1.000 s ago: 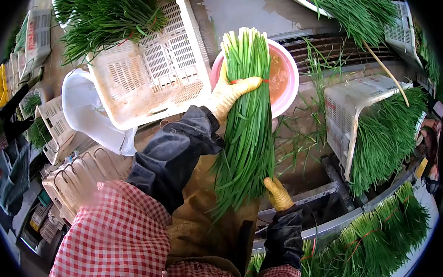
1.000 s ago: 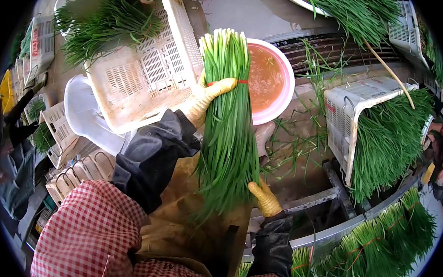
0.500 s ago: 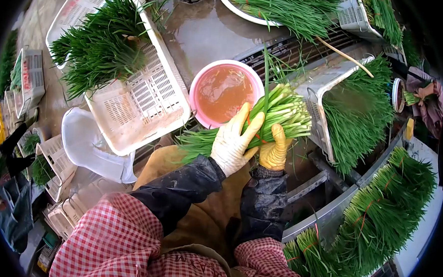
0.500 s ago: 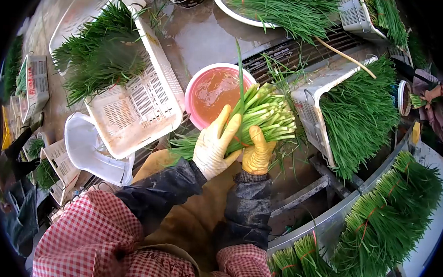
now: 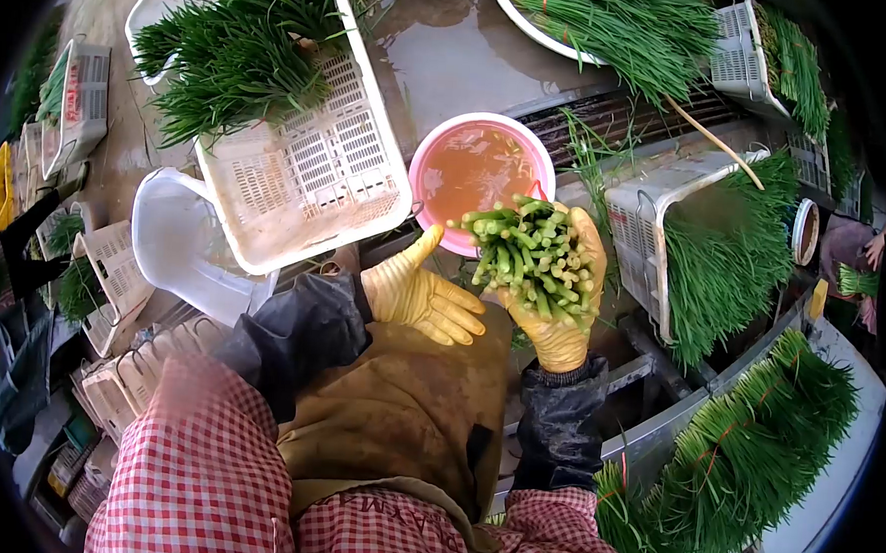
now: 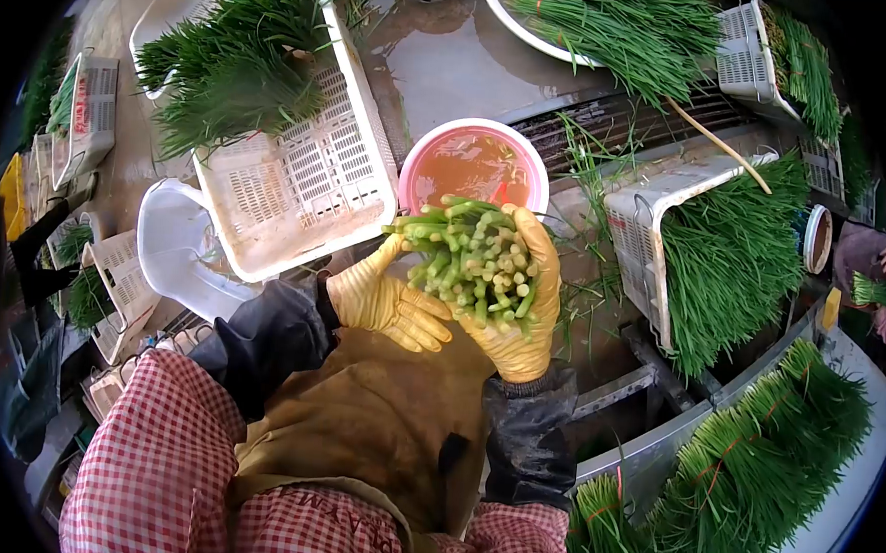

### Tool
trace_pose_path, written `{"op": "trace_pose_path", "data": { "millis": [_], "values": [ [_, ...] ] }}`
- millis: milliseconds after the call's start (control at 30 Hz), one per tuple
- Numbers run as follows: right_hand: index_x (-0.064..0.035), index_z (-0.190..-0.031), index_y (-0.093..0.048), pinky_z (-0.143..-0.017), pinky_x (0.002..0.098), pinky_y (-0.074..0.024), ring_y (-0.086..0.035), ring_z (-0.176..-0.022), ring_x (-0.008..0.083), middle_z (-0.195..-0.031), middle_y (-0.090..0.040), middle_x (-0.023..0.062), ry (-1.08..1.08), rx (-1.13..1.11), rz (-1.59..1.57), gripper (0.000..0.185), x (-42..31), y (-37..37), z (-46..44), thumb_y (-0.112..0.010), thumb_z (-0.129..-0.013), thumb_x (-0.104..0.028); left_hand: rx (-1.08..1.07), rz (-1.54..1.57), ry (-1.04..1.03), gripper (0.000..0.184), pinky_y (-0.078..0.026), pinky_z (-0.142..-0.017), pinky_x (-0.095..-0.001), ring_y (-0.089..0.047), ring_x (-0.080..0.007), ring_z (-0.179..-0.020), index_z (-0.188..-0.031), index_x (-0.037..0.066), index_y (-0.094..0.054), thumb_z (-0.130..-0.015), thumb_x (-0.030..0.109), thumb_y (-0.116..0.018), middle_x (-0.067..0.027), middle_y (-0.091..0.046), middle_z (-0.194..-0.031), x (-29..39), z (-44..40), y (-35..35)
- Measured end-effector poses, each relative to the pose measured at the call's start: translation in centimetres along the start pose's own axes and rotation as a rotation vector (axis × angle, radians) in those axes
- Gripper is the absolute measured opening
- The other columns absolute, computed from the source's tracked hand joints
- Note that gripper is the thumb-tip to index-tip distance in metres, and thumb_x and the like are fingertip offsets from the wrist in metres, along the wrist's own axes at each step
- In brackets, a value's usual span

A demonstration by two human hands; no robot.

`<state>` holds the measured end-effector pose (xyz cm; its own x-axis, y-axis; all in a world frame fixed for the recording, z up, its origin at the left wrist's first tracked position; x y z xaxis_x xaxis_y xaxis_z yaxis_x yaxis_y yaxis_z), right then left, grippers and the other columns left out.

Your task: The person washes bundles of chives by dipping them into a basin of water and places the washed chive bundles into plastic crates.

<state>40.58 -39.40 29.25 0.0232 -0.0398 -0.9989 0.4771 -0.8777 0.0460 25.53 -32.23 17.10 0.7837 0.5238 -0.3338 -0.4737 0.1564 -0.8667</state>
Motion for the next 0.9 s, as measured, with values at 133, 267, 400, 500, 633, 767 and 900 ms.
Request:
{"op": "trace_pose_path", "data": {
  "millis": [133, 267, 400, 500, 633, 767, 900],
  "values": [
    [-0.0087, -0.136, -0.039, -0.109, 0.0478, -0.0277, -0.041, -0.129, 0.0368, -0.14, -0.041, 0.0195, 0.203, -0.482, 0.679, 0.074, -3.1, -3.5, 2.8, -0.075, -0.071, -0.015, 0.011, 0.16, -0.412, 0.06, -0.053, -0.081, -0.0392, -0.064, -0.0224, -0.092, -0.114, 0.007, -0.061, -0.08, 0.057, -0.065, -0.0107, -0.066, -0.107, 4.9, -2.6, -2.9],
    [-0.0089, -0.142, -0.033, -0.109, 0.0444, -0.0285, -0.036, -0.132, 0.0366, -0.143, -0.038, 0.0177, -0.247, -0.477, 0.6, 0.081, 3.4, 2.7, 7.9, -0.073, -0.072, -0.009, 0.209, 0.019, -0.389, 0.044, -0.055, -0.073, -0.037, -0.066, -0.0214, -0.081, -0.114, 0.008, -0.061, -0.083, 0.039, -0.069, -0.0106, -0.067, -0.099, 6.7, -3.0, 0.0],
    [-0.0078, -0.149, -0.016, -0.111, 0.0403, -0.0229, -0.029, -0.137, 0.0292, -0.147, -0.03, 0.0209, -0.936, -0.242, -0.214, 0.1, 11.3, 6.3, 10.6, -0.075, -0.076, -0.044, 0.174, -0.263, -0.461, 0.055, -0.054, -0.077, -0.0346, -0.063, -0.0184, -0.091, -0.127, 0.007, -0.05, -0.083, 0.031, -0.071, -0.0088, -0.064, -0.106, 7.1, -3.6, -1.8],
    [-0.0062, -0.143, -0.033, -0.108, 0.0414, -0.0316, -0.041, -0.128, 0.0273, -0.14, -0.043, 0.0139, -0.694, -0.163, -0.626, 0.087, 14.0, 3.3, 6.0, -0.062, -0.08, -0.06, 0.26, -0.802, -0.56, 0.064, -0.049, -0.093, -0.0337, -0.057, -0.0167, -0.109, -0.135, 0.006, -0.04, -0.083, 0.026, -0.072, -0.0064, -0.058, -0.118, 6.2, -5.1, -2.0],
    [-0.0048, -0.131, -0.047, -0.097, 0.0377, -0.0436, -0.054, -0.11, 0.0212, -0.123, -0.056, 0.0079, -0.641, 0.035, -0.752, 0.072, 13.6, 5.0, -0.8, -0.073, -0.078, -0.045, 0.233, -0.949, -0.597, 0.096, -0.039, -0.102, -0.0318, -0.045, -0.019, -0.123, -0.146, 0.006, -0.018, -0.074, 0.022, -0.08, -0.0067, -0.048, -0.133, 4.2, -8.0, 1.0],
    [-0.0044, -0.123, -0.053, -0.088, 0.033, -0.0478, -0.058, -0.097, 0.0189, -0.114, -0.059, 0.0073, -0.514, 0.139, -0.364, 0.053, 12.1, 4.1, -1.4, -0.076, -0.075, -0.005, 0.759, -1.37, -0.618, 0.102, -0.04, -0.098, -0.0315, -0.049, -0.0202, -0.116, -0.143, 0.008, -0.012, -0.07, 0.023, -0.08, -0.007, -0.051, -0.129, 9.0, -7.1, 0.2],
    [-0.0047, -0.121, -0.056, -0.086, 0.0319, -0.0476, -0.058, -0.094, 0.0164, -0.111, -0.062, 0.0074, -0.735, 0.174, -0.028, 0.054, 16.3, 5.7, 2.7, -0.078, -0.072, -0.004, 0.466, -0.55, -0.532, 0.068, -0.043, -0.092, -0.0337, -0.052, -0.0192, -0.108, -0.129, 0.009, -0.03, -0.079, 0.03, -0.07, -0.0043, -0.055, -0.12, 10.4, -12.6, 3.5]
  ]
}}
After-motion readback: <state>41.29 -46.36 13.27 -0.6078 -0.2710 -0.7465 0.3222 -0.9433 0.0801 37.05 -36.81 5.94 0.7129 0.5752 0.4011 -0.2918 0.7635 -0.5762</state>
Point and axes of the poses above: each hand's wrist, its own z-axis away from the middle knuckle, its own y-axis out of the back of the hand, x = y × z, the point moved 8 cm from there along -z, towards the middle knuckle
